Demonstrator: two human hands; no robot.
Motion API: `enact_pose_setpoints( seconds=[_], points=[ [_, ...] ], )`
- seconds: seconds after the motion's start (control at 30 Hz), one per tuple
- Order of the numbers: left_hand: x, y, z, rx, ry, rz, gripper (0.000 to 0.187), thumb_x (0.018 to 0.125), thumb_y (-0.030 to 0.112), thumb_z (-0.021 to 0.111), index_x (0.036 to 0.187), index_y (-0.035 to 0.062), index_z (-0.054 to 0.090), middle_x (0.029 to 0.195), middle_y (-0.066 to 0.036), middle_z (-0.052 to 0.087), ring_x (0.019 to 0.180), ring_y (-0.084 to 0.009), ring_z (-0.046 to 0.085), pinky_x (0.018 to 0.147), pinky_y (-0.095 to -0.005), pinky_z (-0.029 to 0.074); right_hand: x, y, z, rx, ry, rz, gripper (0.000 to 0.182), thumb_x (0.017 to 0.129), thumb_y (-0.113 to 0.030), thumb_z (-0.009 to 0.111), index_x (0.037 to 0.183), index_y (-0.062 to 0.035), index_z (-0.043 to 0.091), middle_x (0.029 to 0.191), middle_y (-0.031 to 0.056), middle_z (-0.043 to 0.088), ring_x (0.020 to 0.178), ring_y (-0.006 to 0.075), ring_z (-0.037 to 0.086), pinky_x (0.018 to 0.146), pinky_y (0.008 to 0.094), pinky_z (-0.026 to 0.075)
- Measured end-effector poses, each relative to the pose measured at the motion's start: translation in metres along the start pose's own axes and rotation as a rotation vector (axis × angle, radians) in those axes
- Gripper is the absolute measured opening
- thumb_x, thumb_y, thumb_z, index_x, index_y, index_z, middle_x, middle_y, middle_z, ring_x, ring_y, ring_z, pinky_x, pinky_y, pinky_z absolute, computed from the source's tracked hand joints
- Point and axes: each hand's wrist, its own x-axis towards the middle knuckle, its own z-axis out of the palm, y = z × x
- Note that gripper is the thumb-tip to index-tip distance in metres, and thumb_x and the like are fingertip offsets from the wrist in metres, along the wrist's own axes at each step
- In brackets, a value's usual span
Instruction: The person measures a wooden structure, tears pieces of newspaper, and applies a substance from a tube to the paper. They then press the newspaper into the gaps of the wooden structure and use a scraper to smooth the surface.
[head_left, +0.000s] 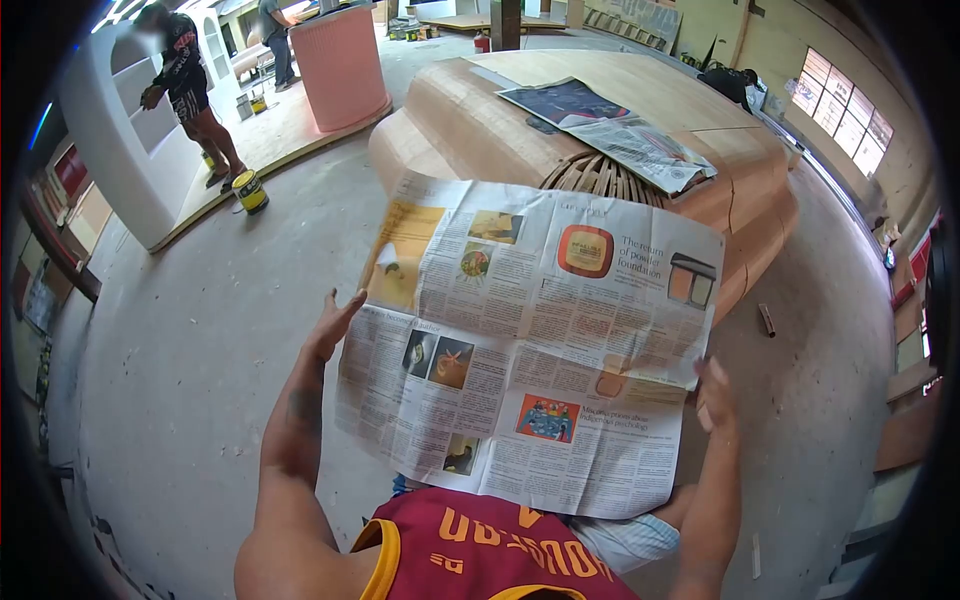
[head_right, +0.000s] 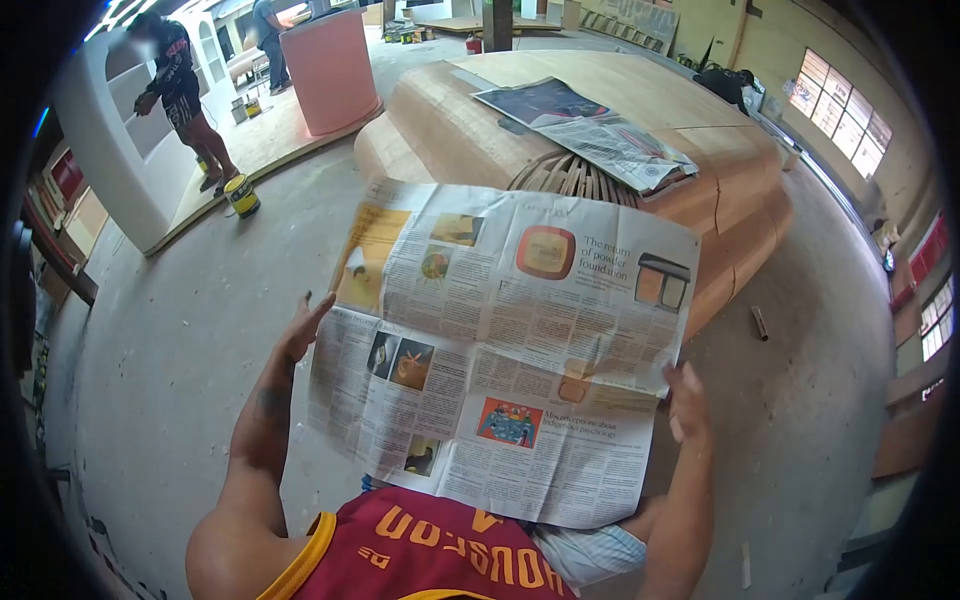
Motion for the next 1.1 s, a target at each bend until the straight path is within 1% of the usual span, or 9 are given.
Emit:
enact_pose_setpoints(
  seconds=[0.13,0.23,0.33,0.6,0.63,0.8,0.93,1.03,1.1],
  points=[
    [0.071,-0.064,-0.003,-0.335,-0.438,-0.169,0.063,0.093,0.049,0.081,0.133,0.0015,0.068,0.121,-0.015,0.073,0.119,-0.0235,0.066,0.096,-0.0455,0.055,-0.036,-0.010,0.012,-0.178,-0.129,0.102,0.063,0.096,-0.014,0.079,0.148,0.0057,0.050,0.124,0.0130,0.072,0.105,0.0173,0.069,0.093,0.0311,0.053],
    [0.039,-0.022,-0.007,-0.437,-0.414,0.038,0.029,0.102,0.036,0.074,0.103,0.0066,0.078,0.093,0.000,0.074,0.089,-0.0113,0.068,0.076,-0.0328,0.054,-0.039,-0.004,0.007,-0.226,-0.050,-0.005,0.061,0.095,-0.004,0.075,0.149,0.0046,0.047,0.119,0.0134,0.073,0.102,0.0170,0.070,0.091,0.0303,0.054],
    [0.006,0.026,-0.030,-0.395,-0.299,0.197,0.020,0.103,0.028,0.074,0.102,0.0079,0.078,0.090,0.002,0.074,0.078,-0.0098,0.067,0.073,-0.0247,0.052,-0.058,-0.015,0.016,-0.109,0.047,-0.171,0.062,0.095,0.001,0.071,0.151,0.0024,0.044,0.121,0.0153,0.072,0.106,0.0177,0.069,0.096,0.0303,0.053],
    [-0.064,0.143,-0.059,-0.568,-0.020,0.658,0.036,0.106,0.018,0.069,0.139,0.0057,0.063,0.093,-0.002,0.074,0.080,-0.0077,0.067,0.071,-0.0248,0.053,-0.096,-0.087,0.025,-0.201,0.081,-0.527,0.057,0.098,-0.001,0.071,0.152,0.0005,0.052,0.137,0.0116,0.065,0.129,0.0190,0.057,0.111,0.0341,0.047],
    [-0.069,0.154,-0.067,-0.542,0.019,0.701,0.037,0.106,0.018,0.068,0.141,0.0058,0.062,0.094,-0.002,0.074,0.080,-0.0072,0.067,0.071,-0.0244,0.053,-0.110,-0.105,0.041,-0.261,0.108,-0.581,0.038,0.097,-0.003,0.073,0.134,-0.0006,0.066,0.131,0.0083,0.065,0.128,0.0186,0.057,0.112,0.0352,0.046],
    [-0.073,0.180,-0.115,-0.116,0.243,0.926,0.042,0.106,0.019,0.069,0.145,0.0055,0.059,0.099,-0.002,0.073,0.088,-0.0091,0.067,0.083,-0.0290,0.053,-0.122,-0.139,0.028,-0.595,0.243,-0.945,0.019,0.094,-0.006,0.078,0.109,-0.0027,0.067,0.129,0.0080,0.060,0.122,0.0181,0.058,0.109,0.0355,0.047],
    [-0.136,0.232,-0.071,-0.181,0.493,1.212,0.050,0.097,0.024,0.080,0.139,0.0016,0.064,0.131,-0.017,0.070,0.131,-0.0248,0.062,0.112,-0.0413,0.046,-0.134,-0.197,0.061,-0.594,0.239,-1.193,0.012,0.095,-0.006,0.074,0.105,-0.0045,0.067,0.133,0.0117,0.057,0.113,0.0197,0.059,0.103,0.0354,0.049],
    [-0.216,0.260,0.007,0.345,0.039,1.271,0.049,0.095,0.027,0.079,0.135,0.0022,0.067,0.138,-0.021,0.068,0.137,-0.0326,0.058,0.113,-0.0468,0.046,-0.147,-0.246,0.101,-0.585,0.184,-1.156,0.008,0.096,-0.006,0.070,0.103,-0.0048,0.067,0.126,0.0103,0.061,0.110,0.0197,0.060,0.102,0.0347,0.049],
    [-0.239,0.291,0.026,0.610,-0.348,1.253,0.042,0.096,0.027,0.076,0.130,0.0020,0.071,0.124,-0.021,0.074,0.119,-0.0327,0.069,0.100,-0.0444,0.054,-0.152,-0.282,0.109,-0.795,0.237,-1.218,0.009,0.097,-0.008,0.068,0.104,-0.0034,0.067,0.119,0.0084,0.065,0.109,0.0184,0.062,0.100,0.0337,0.049]
  ],
)
